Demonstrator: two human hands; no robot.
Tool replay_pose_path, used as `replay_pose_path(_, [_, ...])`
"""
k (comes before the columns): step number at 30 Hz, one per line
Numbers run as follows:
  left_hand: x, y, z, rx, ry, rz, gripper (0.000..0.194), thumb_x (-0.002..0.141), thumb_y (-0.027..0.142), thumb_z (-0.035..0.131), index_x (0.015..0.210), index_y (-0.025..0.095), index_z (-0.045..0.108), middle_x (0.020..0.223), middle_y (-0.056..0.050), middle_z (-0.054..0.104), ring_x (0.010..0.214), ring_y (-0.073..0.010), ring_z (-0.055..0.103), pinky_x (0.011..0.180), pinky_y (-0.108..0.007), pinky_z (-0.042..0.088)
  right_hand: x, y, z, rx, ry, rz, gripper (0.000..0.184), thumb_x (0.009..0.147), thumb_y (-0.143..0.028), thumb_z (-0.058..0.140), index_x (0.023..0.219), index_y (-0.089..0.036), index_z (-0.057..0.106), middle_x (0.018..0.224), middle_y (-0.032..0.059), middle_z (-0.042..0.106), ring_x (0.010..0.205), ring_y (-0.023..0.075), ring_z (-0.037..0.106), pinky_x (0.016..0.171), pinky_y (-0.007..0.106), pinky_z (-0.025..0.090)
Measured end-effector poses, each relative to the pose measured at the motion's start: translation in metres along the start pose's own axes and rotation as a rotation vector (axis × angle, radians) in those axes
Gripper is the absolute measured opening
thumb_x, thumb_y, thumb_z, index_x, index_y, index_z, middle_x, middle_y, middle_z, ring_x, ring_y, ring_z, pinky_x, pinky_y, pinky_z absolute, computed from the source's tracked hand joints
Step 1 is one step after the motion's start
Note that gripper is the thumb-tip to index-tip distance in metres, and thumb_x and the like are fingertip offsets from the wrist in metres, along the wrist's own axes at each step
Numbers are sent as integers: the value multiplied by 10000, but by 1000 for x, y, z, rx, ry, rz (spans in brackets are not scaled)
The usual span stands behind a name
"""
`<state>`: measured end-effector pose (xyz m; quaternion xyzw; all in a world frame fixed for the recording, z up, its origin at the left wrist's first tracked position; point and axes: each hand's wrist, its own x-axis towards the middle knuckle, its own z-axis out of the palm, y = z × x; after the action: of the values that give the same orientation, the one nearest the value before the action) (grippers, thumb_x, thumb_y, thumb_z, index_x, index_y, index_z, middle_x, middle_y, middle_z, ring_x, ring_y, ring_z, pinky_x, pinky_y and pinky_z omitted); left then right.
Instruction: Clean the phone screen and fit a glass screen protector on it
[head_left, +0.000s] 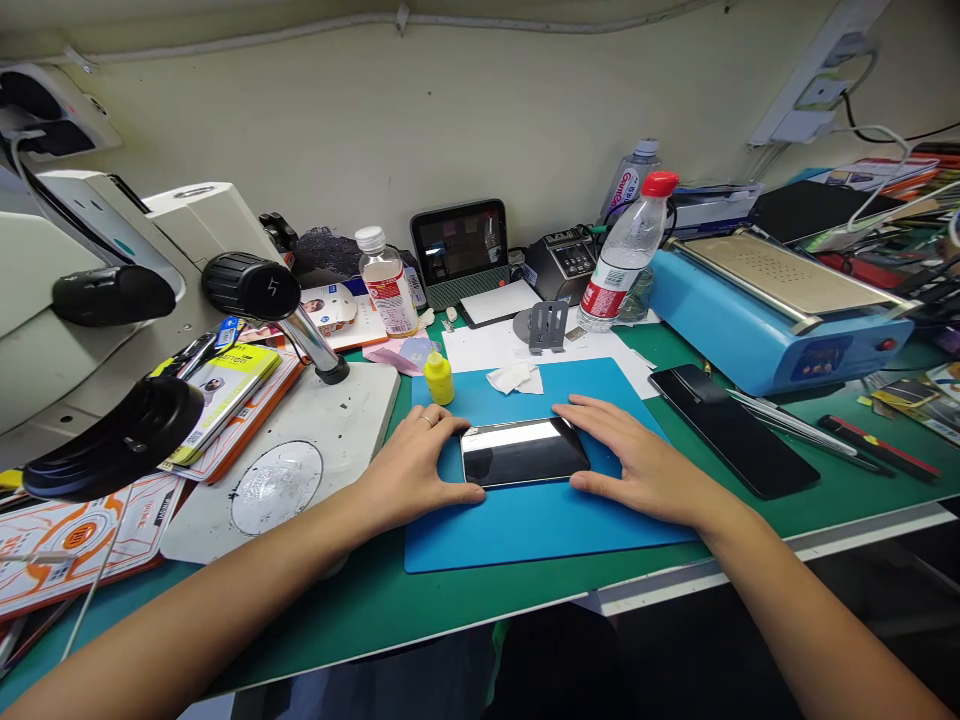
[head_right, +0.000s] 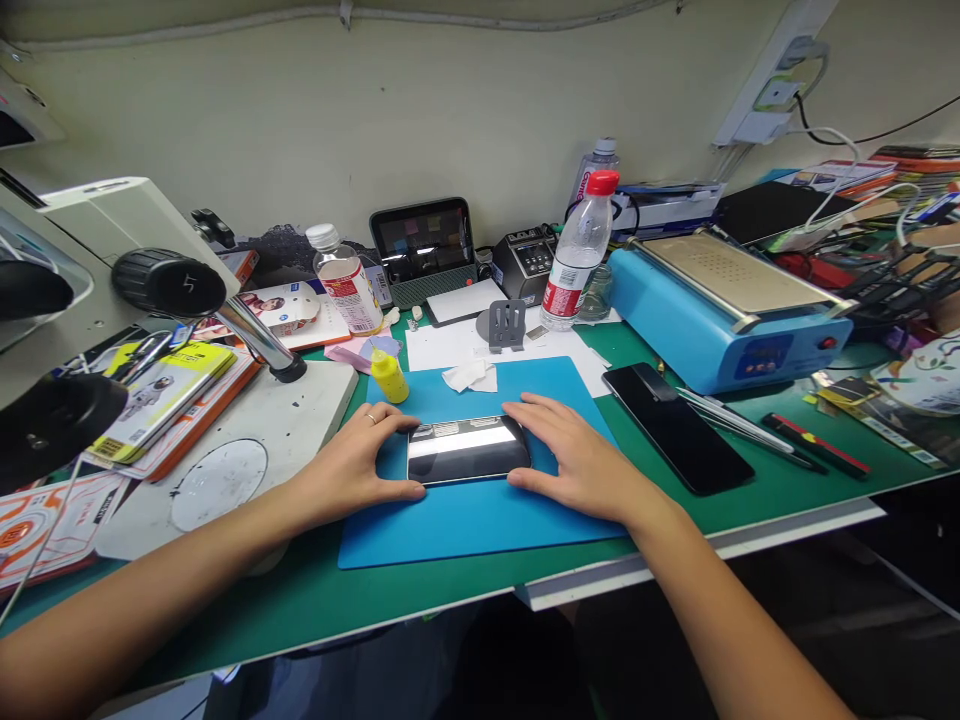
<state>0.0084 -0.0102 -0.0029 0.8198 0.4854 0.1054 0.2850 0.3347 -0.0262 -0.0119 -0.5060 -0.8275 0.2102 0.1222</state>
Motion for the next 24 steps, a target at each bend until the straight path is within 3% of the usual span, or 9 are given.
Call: replay_pose_path(24, [0,-1,1,5,27,22,725,762,603,797,1351,232,592,1275,-99,584,1242,-350,509,1042,-529,490,-1,1,0,10,-1,3,850,875,-697,632,1581,-266,439,1640,128,443,1531,414,339,1178,640,399])
